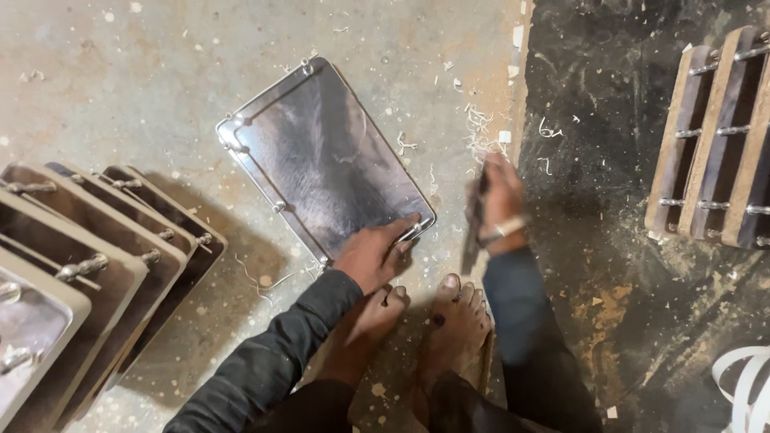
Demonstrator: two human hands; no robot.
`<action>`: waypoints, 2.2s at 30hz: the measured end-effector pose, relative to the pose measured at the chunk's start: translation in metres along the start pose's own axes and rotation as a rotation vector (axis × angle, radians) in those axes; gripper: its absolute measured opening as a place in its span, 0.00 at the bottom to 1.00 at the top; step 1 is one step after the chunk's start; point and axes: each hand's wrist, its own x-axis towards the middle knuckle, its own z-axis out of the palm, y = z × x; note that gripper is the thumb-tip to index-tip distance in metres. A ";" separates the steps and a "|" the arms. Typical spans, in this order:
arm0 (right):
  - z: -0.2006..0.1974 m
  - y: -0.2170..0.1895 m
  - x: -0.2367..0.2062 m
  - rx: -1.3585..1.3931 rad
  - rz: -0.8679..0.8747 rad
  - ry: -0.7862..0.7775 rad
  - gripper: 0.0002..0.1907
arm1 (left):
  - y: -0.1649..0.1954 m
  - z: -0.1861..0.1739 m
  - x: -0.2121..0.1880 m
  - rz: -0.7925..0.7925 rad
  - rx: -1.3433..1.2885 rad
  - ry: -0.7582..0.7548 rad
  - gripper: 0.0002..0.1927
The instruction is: The person sits on the workshop floor holding a rectangular metal-framed panel steady with one hand while rubbing a sanding block along its edges and corners. They rotate the panel to reach different sides, then set it on a stack of finished panels and begin sanding another panel.
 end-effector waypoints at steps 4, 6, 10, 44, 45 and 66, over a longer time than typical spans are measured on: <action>-0.038 0.022 -0.019 -0.035 -0.181 0.017 0.19 | 0.002 0.000 0.000 -0.001 -0.143 -0.053 0.26; -0.043 0.030 -0.024 -0.088 -0.250 -0.033 0.17 | 0.004 -0.005 -0.001 0.026 -0.077 -0.089 0.26; -0.042 0.042 -0.033 -0.182 -0.118 -0.086 0.12 | 0.010 -0.017 -0.009 0.005 0.174 -0.256 0.24; 0.036 0.041 -0.075 -0.140 0.087 -0.181 0.11 | 0.007 -0.067 0.105 0.369 0.798 0.230 0.13; 0.044 0.041 -0.078 -0.126 0.063 -0.191 0.11 | 0.008 -0.066 0.104 0.351 0.803 0.221 0.13; 0.079 0.017 -0.083 -0.127 -0.123 -0.064 0.09 | 0.021 -0.056 0.099 0.304 0.650 0.198 0.13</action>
